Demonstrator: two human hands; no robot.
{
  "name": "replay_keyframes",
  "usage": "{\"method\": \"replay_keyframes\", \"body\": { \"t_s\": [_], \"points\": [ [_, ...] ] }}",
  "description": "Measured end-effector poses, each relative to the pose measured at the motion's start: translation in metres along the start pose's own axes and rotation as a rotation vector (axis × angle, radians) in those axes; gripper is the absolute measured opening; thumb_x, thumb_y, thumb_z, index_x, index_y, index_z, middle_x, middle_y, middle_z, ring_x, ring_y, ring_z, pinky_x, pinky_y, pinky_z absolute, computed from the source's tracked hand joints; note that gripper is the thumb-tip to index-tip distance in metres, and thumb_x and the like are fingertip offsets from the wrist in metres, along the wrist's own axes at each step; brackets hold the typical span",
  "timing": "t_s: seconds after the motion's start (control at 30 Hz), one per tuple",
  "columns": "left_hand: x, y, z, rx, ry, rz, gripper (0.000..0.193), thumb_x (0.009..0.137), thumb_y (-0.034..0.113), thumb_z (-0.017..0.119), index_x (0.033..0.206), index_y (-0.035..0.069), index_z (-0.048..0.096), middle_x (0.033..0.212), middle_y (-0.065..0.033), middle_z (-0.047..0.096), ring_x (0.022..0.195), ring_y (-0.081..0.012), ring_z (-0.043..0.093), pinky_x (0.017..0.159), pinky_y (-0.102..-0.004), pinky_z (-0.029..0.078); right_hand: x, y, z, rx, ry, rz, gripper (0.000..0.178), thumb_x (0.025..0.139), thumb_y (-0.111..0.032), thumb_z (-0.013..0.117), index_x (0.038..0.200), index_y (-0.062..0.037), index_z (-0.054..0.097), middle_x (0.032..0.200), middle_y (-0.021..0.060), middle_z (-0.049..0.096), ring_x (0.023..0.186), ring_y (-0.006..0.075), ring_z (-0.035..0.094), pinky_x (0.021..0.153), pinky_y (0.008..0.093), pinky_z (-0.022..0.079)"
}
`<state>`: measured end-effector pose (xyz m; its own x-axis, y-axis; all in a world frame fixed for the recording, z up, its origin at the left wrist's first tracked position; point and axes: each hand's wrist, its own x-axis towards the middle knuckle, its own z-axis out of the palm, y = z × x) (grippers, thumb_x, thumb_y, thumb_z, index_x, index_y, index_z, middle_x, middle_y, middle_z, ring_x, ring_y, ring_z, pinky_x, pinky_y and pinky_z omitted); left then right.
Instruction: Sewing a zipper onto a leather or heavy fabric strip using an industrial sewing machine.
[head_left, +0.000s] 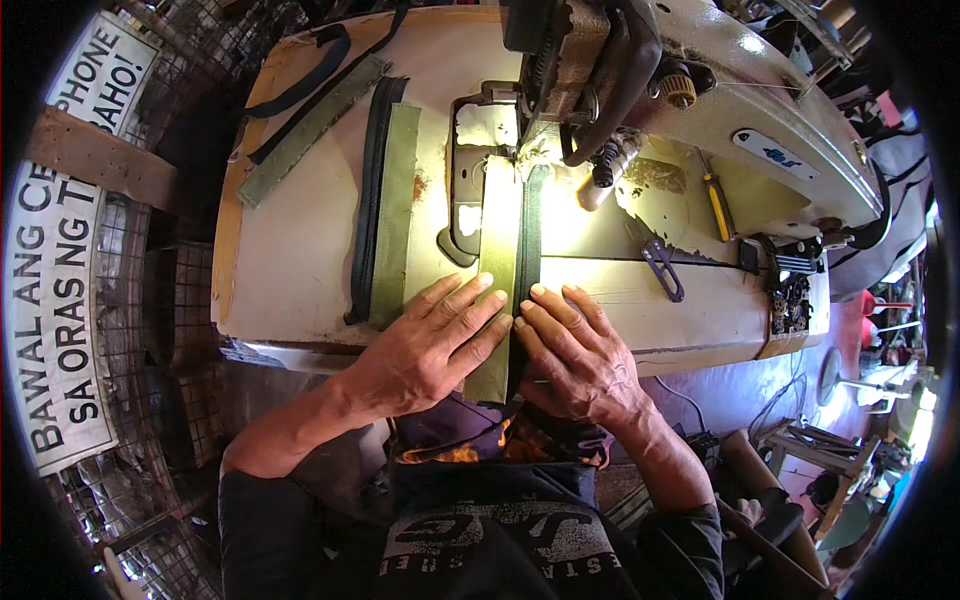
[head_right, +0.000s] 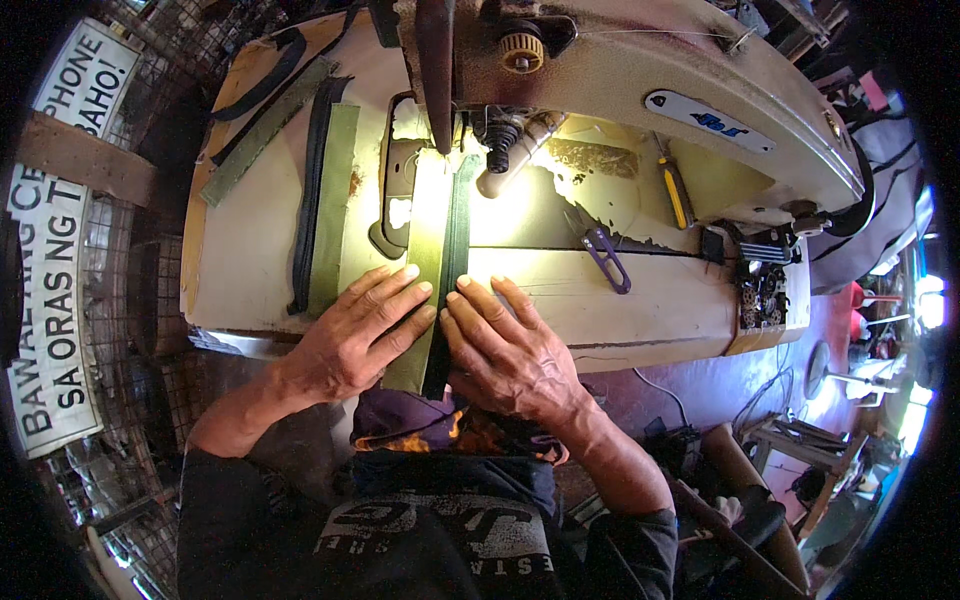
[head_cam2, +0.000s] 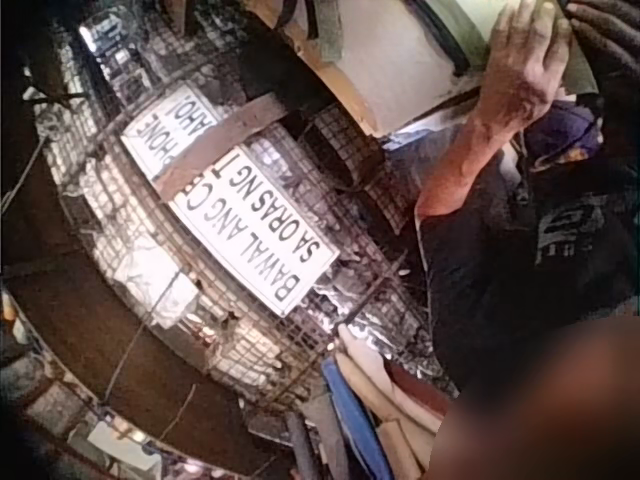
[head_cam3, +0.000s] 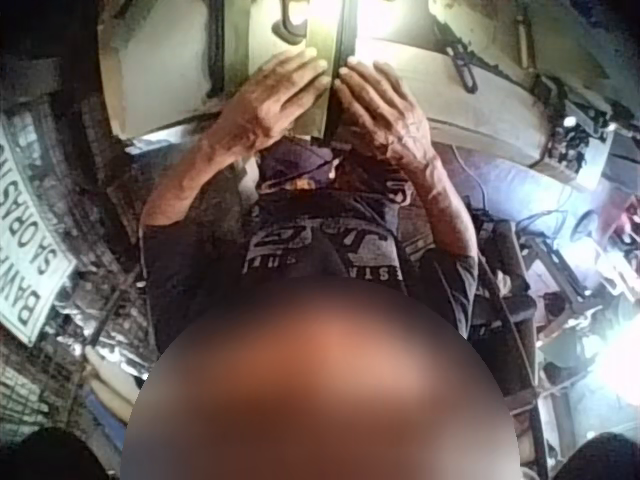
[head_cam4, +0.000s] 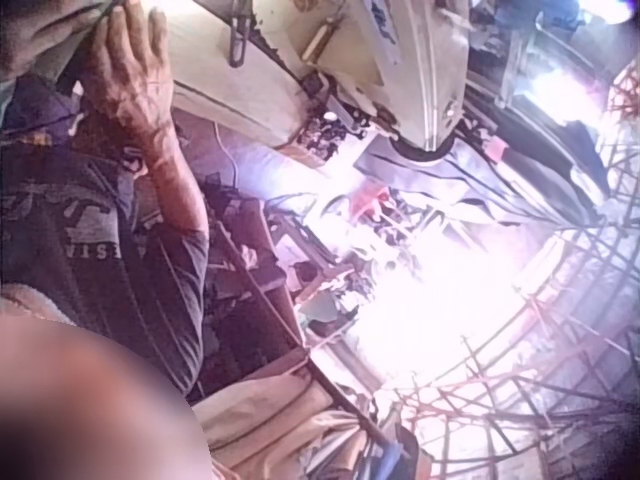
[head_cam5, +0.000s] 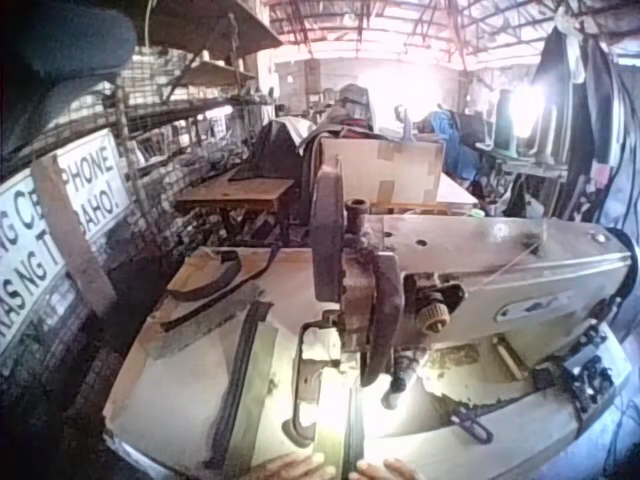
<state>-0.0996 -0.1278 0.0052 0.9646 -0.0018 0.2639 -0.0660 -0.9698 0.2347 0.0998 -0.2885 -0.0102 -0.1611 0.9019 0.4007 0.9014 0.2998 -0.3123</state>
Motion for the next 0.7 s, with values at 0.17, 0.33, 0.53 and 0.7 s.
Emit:
{"method": "replay_keyframes", "body": {
  "t_s": [0.17, 0.33, 0.53, 0.7],
  "points": [
    [-0.001, 0.0, 0.003, 0.053, 0.009, 0.017, 0.039, 0.097, 0.013, 0.056, 0.131, -0.003, 0.066, 0.146, -0.0191, 0.055, 0.139, -0.0358, 0.052, 0.118, -0.0532, 0.042, -0.001, 0.001, 0.001, -0.006, -0.001, -0.004, 0.059, 0.078, -0.028, 0.079, 0.127, -0.0005, 0.063, 0.133, 0.017, 0.064, 0.134, 0.0355, 0.058, 0.116, 0.0557, 0.041],
    [-0.002, 0.0, 0.007, 0.093, 0.02, 0.041, 0.039, 0.099, 0.016, 0.055, 0.131, -0.001, 0.066, 0.139, -0.0177, 0.057, 0.137, -0.0354, 0.054, 0.118, -0.0526, 0.042, -0.001, 0.002, 0.001, -0.007, -0.019, -0.002, 0.059, 0.077, -0.028, 0.079, 0.127, -0.0011, 0.063, 0.133, 0.0166, 0.063, 0.133, 0.0352, 0.058, 0.116, 0.0553, 0.041],
    [0.003, -0.004, -0.007, -0.019, 0.01, 0.049, 0.044, 0.088, 0.015, 0.066, 0.129, -0.001, 0.067, 0.125, -0.017, 0.06, 0.131, -0.036, 0.057, 0.114, -0.0521, 0.044, 0.001, 0.0, -0.002, 0.01, -0.084, 0.044, 0.068, 0.076, -0.029, 0.079, 0.135, -0.0013, 0.06, 0.136, 0.0153, 0.061, 0.135, 0.0336, 0.056, 0.117, 0.0547, 0.04],
    [0.03, -0.043, -0.03, -0.22, -0.045, -0.01, 0.038, 0.08, 0.01, 0.068, 0.117, 0.0, 0.067, 0.121, -0.0196, 0.06, 0.117, -0.0346, 0.059, 0.1, -0.0498, 0.047, 0.004, -0.002, -0.008, -0.039, -0.16, 0.031, 0.073, 0.077, -0.032, 0.078, 0.14, -0.0009, 0.058, 0.139, 0.0152, 0.057, 0.139, 0.0326, 0.051, 0.119, 0.0537, 0.038]
  ]
}}
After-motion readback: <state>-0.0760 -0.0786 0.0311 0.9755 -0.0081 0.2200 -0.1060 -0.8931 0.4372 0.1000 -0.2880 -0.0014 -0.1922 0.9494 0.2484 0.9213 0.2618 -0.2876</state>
